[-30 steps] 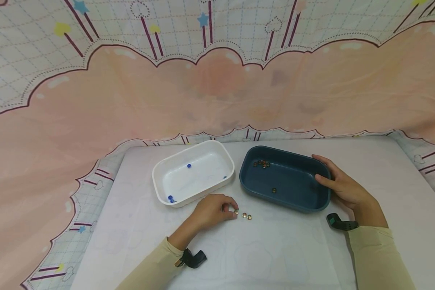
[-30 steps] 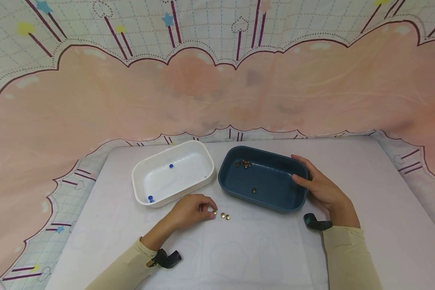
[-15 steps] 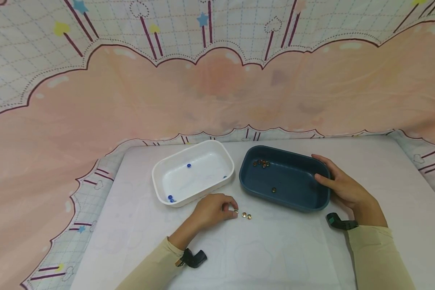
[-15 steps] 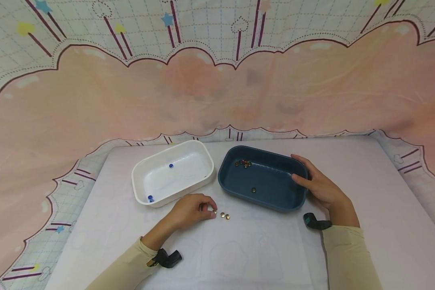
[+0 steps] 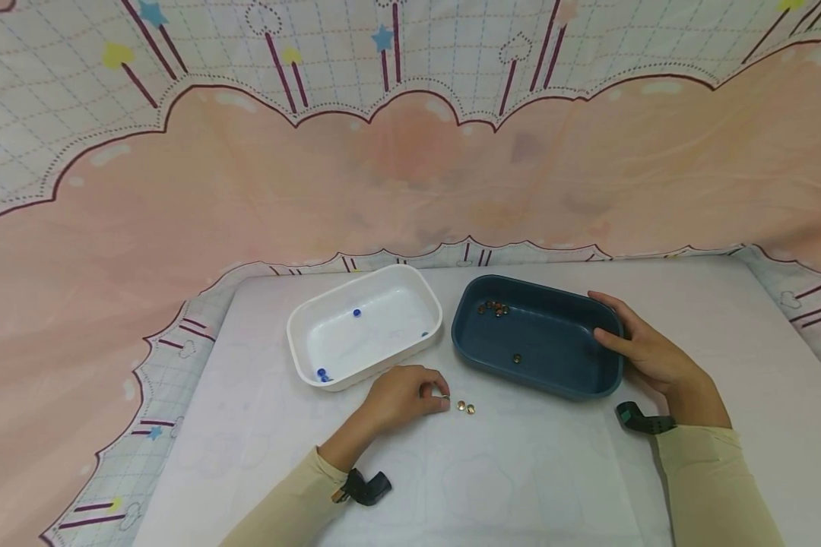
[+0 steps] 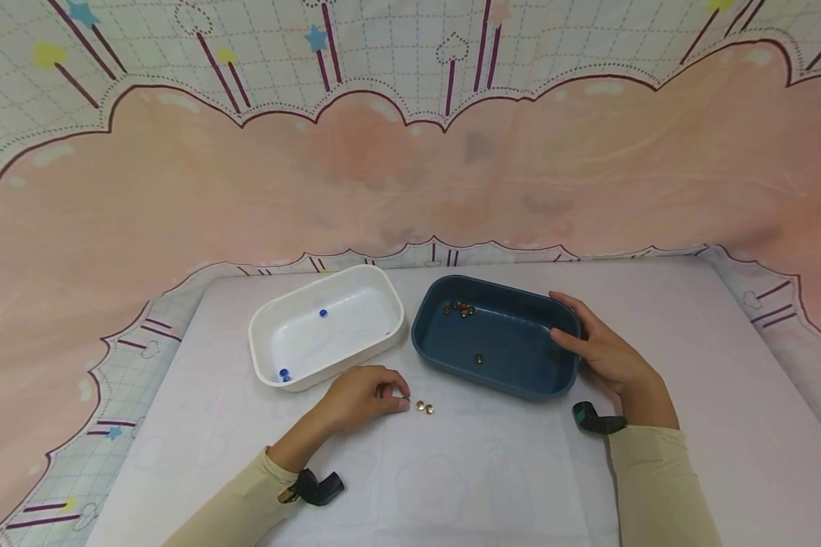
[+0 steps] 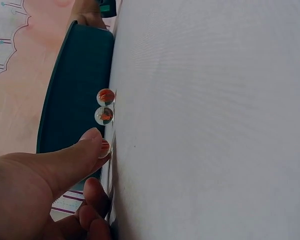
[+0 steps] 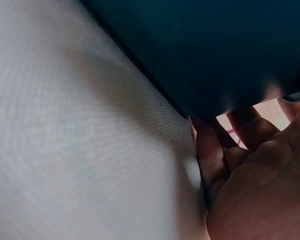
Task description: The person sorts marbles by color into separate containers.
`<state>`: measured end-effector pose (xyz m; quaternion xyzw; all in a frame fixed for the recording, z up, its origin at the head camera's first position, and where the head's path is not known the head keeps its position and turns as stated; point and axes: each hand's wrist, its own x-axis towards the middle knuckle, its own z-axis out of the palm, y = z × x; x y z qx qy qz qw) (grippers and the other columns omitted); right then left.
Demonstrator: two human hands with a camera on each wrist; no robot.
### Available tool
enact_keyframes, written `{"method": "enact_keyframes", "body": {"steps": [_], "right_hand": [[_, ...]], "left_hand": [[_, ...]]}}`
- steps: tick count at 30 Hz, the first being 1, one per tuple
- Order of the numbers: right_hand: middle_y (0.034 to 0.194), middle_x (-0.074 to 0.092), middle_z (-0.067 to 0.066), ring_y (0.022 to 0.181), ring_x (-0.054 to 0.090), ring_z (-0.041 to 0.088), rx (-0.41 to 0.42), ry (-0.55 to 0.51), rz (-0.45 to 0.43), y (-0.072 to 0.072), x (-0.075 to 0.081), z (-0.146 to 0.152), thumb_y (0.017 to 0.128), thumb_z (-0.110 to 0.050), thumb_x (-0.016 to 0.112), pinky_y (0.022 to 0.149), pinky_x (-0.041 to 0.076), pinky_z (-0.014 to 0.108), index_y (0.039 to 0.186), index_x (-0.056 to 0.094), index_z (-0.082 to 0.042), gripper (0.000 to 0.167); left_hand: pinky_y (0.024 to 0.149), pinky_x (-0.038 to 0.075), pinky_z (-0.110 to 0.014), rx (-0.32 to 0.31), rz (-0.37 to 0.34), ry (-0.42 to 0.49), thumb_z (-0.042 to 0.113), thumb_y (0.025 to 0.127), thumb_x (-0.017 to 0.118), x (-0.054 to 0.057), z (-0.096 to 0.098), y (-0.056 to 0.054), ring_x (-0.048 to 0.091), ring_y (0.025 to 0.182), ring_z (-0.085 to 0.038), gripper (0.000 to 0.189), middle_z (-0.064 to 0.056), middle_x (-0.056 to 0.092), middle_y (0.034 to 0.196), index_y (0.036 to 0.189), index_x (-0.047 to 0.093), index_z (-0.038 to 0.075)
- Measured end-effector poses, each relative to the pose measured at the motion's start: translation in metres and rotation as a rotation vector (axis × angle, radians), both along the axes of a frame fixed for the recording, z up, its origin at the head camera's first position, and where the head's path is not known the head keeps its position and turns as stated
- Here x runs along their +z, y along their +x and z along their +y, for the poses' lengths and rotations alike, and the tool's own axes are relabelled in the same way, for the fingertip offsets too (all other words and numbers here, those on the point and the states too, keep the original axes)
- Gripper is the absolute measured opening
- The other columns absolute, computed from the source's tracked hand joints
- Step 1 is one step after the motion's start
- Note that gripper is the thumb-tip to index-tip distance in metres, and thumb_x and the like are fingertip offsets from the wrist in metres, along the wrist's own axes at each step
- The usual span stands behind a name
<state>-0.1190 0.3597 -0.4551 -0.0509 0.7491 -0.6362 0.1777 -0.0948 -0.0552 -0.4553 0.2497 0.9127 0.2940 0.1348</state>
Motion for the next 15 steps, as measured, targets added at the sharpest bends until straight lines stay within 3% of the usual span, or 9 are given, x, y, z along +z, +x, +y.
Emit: {"method": "enact_keyframes", "body": {"steps": [15], "right_hand": [[0.171, -0.007, 0.019, 0.153, -0.004, 0.048, 0.0, 0.002, 0.004, 0.0002, -0.0018, 0.0, 0.106, -0.012, 0.054, 0.116, 0.002, 0.078, 0.164, 0.015, -0.028, 0.072]], "left_hand": [[0.06, 0.038, -0.022, 0.01, -0.029, 0.011, 0.03, 0.091, 0.076, 0.0034, 0.0008, -0.0011, 0.049, 0.066, -0.005, 0.007, 0.012, 0.054, 0.071, 0.096, 0.075, 0.026]]}}
